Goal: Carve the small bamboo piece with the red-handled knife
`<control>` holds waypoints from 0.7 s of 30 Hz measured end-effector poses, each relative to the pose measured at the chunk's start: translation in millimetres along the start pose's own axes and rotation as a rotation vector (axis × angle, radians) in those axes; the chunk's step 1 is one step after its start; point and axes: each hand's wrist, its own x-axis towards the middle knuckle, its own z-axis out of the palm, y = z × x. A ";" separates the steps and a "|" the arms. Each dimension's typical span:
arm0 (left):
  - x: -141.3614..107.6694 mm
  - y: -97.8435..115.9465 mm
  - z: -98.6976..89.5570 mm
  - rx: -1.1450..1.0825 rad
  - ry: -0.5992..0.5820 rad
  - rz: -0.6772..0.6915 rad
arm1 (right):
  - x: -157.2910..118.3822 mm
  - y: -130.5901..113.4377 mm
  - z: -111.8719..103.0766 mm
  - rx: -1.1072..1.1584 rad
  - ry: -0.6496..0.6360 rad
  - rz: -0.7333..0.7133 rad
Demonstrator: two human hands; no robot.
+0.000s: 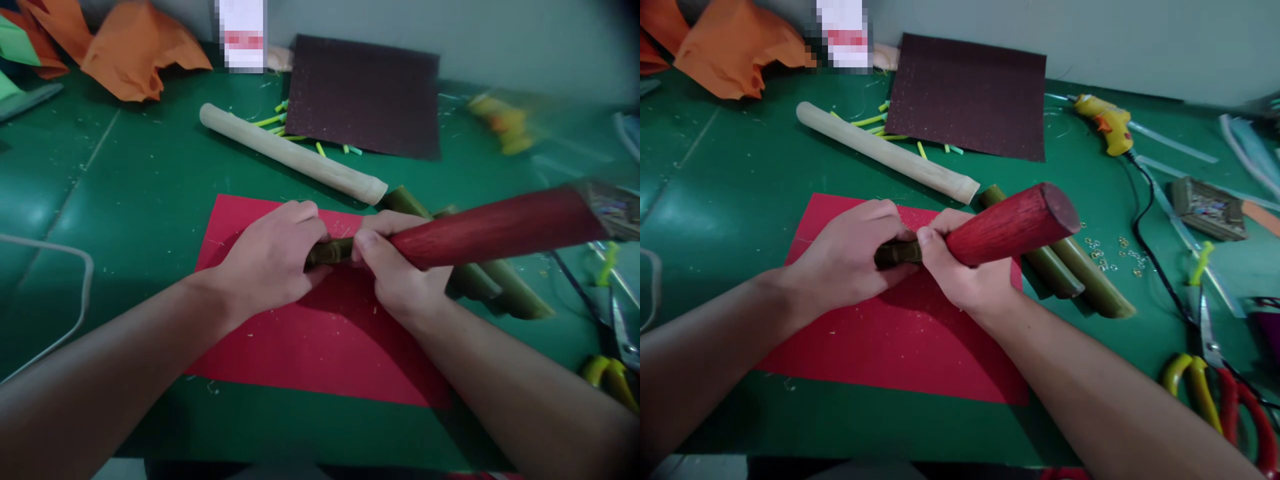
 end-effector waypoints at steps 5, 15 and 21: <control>-0.3 -0.6 -0.1 -0.012 -0.009 0.009 | -1.3 1.3 0.0 0.018 0.045 0.016; -1.0 1.0 0.2 -0.019 0.005 -0.009 | -1.3 0.9 0.8 -0.026 0.003 -0.029; -0.2 0.4 0.0 0.008 0.008 0.001 | -2.4 2.5 6.7 -0.006 0.108 -0.038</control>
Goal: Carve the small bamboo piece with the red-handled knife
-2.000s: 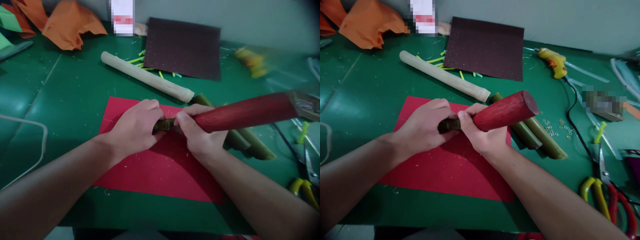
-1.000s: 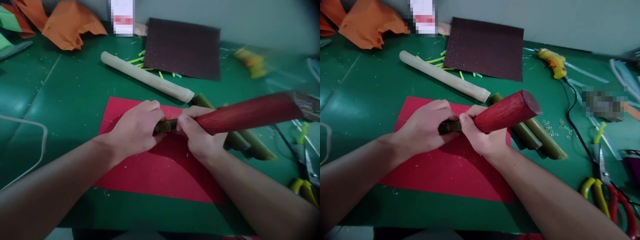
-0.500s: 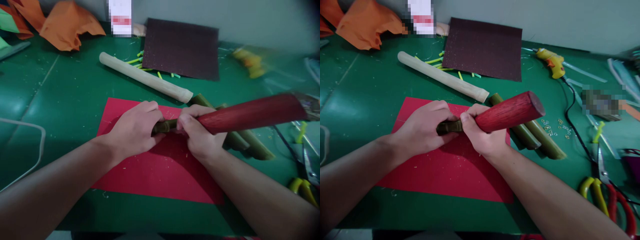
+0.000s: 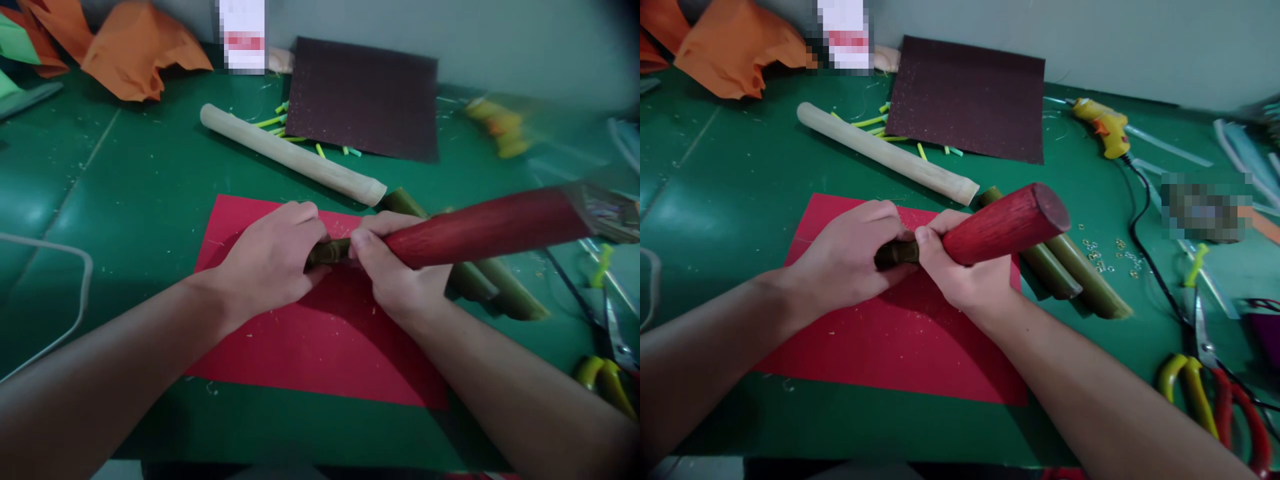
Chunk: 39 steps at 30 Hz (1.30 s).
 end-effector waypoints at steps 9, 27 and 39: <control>-0.2 -1.0 2.1 0.005 -0.001 -0.003 | 1.9 -0.4 -2.1 0.007 -0.001 0.044; 0.5 0.0 0.8 0.005 -0.027 -0.006 | 0.8 1.6 1.9 -0.008 0.144 0.072; -0.1 3.1 0.9 -0.003 -0.015 -0.004 | 1.2 -3.8 -1.5 -0.007 -0.058 0.019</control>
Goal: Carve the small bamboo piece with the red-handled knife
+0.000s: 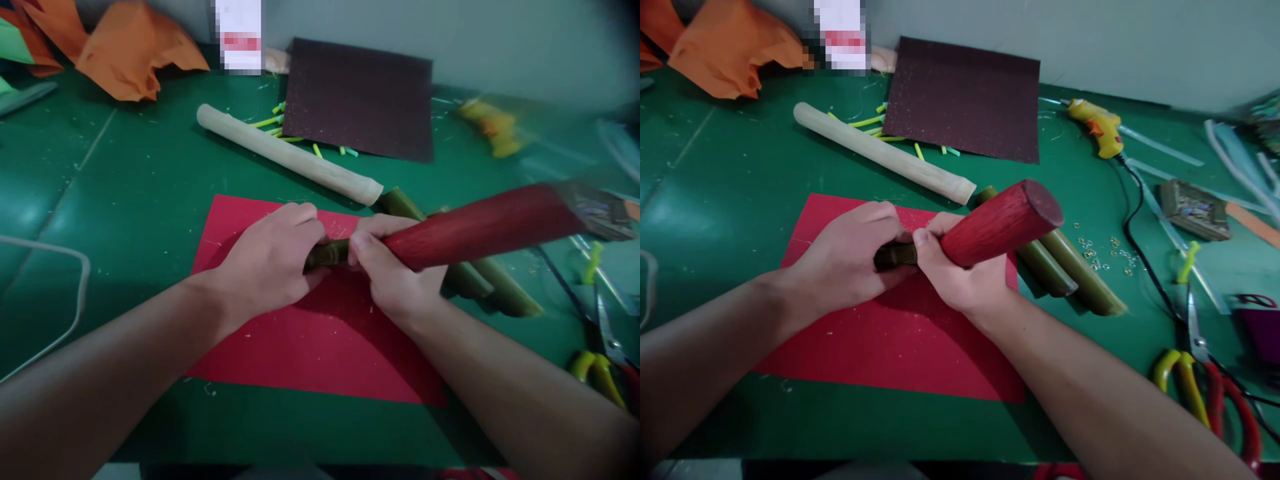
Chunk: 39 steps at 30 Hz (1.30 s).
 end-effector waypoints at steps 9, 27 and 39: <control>0.4 -1.2 0.4 0.015 0.004 -0.010 | -2.4 3.7 3.2 -0.014 0.137 -0.006; -0.2 0.0 1.1 0.028 0.012 0.022 | -0.6 5.5 3.8 -0.024 0.178 0.080; 2.5 -1.6 1.5 0.003 -0.003 -0.013 | -0.3 2.5 6.0 -0.011 0.210 0.120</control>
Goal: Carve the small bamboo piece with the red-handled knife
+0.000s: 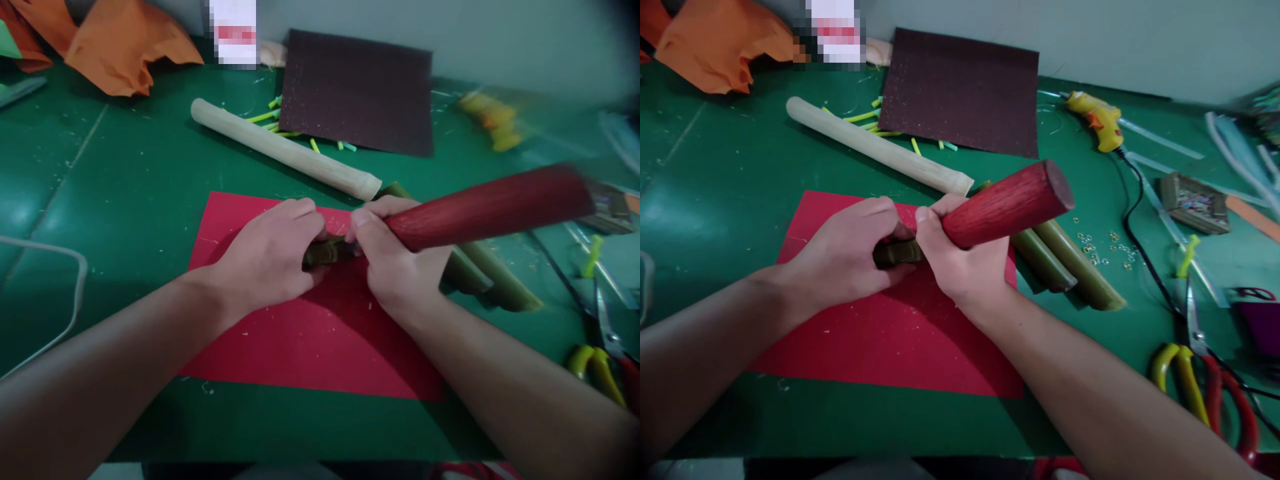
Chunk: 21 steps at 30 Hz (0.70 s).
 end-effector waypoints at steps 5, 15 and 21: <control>1.2 0.7 1.2 -0.078 -0.017 -0.024 | -0.7 -2.3 -0.5 0.008 -0.049 -0.034; 3.7 1.7 -0.3 -0.126 -0.036 -0.026 | -3.7 -2.3 -1.4 -0.008 -0.054 -0.048; 3.5 1.8 0.1 -0.099 -0.059 -0.049 | -2.1 3.6 0.4 0.060 0.001 -0.073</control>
